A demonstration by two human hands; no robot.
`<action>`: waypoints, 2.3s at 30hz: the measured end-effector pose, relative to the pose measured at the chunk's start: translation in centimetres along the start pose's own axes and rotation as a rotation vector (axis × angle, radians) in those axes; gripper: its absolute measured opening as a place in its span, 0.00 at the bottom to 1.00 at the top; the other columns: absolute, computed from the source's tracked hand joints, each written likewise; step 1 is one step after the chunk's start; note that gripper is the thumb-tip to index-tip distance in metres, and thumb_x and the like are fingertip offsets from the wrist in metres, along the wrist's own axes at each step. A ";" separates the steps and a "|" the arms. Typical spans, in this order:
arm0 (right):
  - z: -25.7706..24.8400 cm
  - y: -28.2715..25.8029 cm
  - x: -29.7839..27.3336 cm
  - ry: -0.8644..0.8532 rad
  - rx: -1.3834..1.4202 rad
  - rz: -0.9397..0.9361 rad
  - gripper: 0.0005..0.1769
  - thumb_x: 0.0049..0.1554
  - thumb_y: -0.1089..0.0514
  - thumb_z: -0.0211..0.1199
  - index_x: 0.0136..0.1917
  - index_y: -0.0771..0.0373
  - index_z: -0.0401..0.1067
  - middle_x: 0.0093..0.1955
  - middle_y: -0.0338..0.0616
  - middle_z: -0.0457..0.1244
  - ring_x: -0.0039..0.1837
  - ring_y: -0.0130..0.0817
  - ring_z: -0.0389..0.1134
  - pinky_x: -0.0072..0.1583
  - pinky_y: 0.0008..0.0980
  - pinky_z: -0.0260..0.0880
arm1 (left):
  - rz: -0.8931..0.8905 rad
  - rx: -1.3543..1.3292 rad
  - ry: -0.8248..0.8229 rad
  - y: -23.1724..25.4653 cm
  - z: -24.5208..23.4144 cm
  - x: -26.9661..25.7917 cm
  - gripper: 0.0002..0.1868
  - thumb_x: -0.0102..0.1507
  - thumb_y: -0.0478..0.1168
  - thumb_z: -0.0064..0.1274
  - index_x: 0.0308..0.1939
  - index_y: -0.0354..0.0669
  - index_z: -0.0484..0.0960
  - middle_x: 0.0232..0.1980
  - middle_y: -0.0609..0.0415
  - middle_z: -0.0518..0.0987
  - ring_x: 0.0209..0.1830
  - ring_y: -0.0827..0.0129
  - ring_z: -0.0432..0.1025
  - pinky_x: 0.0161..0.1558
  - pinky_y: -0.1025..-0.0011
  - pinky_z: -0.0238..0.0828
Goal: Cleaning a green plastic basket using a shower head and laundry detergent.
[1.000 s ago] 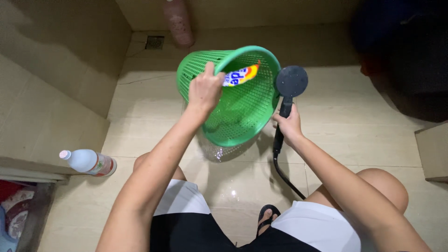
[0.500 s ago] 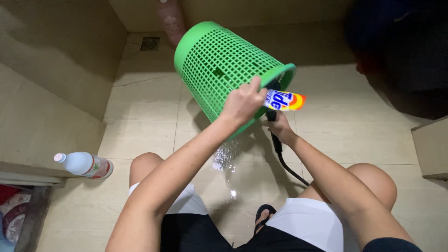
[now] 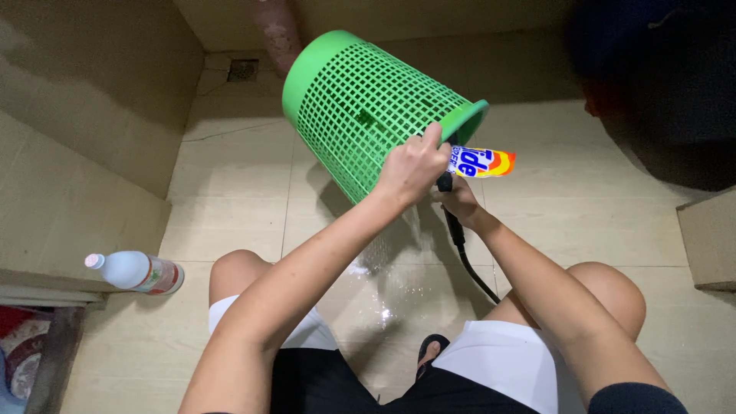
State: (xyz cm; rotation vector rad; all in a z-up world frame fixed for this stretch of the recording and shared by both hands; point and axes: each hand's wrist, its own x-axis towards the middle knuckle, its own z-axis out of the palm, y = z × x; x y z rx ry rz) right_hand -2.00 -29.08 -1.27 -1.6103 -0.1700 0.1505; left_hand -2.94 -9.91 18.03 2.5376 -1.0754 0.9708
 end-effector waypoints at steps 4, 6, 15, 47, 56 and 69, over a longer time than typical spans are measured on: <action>-0.3 2.4 1.0 -0.002 -0.045 0.025 0.26 0.46 0.68 0.61 0.60 0.62 0.68 0.48 0.36 0.61 0.47 0.25 0.63 0.46 0.29 0.67 | -0.021 -0.022 -0.007 -0.3 -0.2 -0.1 0.02 0.54 0.34 0.56 0.27 0.41 0.78 0.39 0.50 0.71 0.28 0.61 0.77 0.25 0.63 0.76; 0.0 2.2 1.1 0.017 -0.075 0.040 0.25 0.45 0.68 0.62 0.58 0.63 0.68 0.48 0.36 0.61 0.47 0.24 0.64 0.46 0.28 0.68 | -0.029 -0.031 -0.016 -0.5 -0.2 -0.2 0.02 0.54 0.34 0.56 0.28 0.41 0.79 0.39 0.50 0.71 0.28 0.61 0.77 0.25 0.63 0.76; 0.7 -0.5 0.3 0.060 -0.035 0.205 0.28 0.45 0.69 0.62 0.60 0.59 0.67 0.48 0.37 0.60 0.42 0.26 0.63 0.40 0.29 0.65 | -0.120 -0.013 -0.032 -3.8 -0.1 -2.1 0.02 0.57 0.33 0.55 0.33 0.39 0.82 0.40 0.48 0.73 0.28 0.59 0.78 0.25 0.61 0.76; -4.8 -4.4 -1.6 0.177 0.046 0.537 0.17 0.66 0.52 0.53 0.63 0.64 0.66 0.59 0.43 0.65 0.40 0.32 0.65 0.44 0.34 0.73 | -1.435 -0.466 0.056 -17.0 7.4 -25.6 0.22 0.53 0.53 0.74 0.41 0.40 0.89 0.48 0.46 0.84 0.44 0.61 0.78 0.50 0.62 0.74; -7.1 13.9 -2.8 -0.093 -0.299 0.767 0.24 0.53 0.61 0.72 0.57 0.81 0.73 0.44 0.57 0.72 0.41 0.40 0.75 0.44 0.38 0.78 | -1.017 -0.002 -0.033 -11.4 1.5 -19.4 0.12 0.47 0.46 0.73 0.33 0.51 0.93 0.69 0.43 0.67 0.69 0.42 0.55 0.58 0.39 0.54; -3.4 10.2 -3.7 -0.186 -0.637 1.135 0.47 0.58 0.57 0.69 0.78 0.52 0.40 0.60 0.61 0.70 0.54 0.55 0.77 0.46 0.50 0.80 | -1.459 -1.436 -0.026 -10.6 12.3 -21.0 0.13 0.64 0.36 0.58 0.51 0.38 0.83 0.44 0.53 0.85 0.36 0.69 0.82 0.31 0.71 0.84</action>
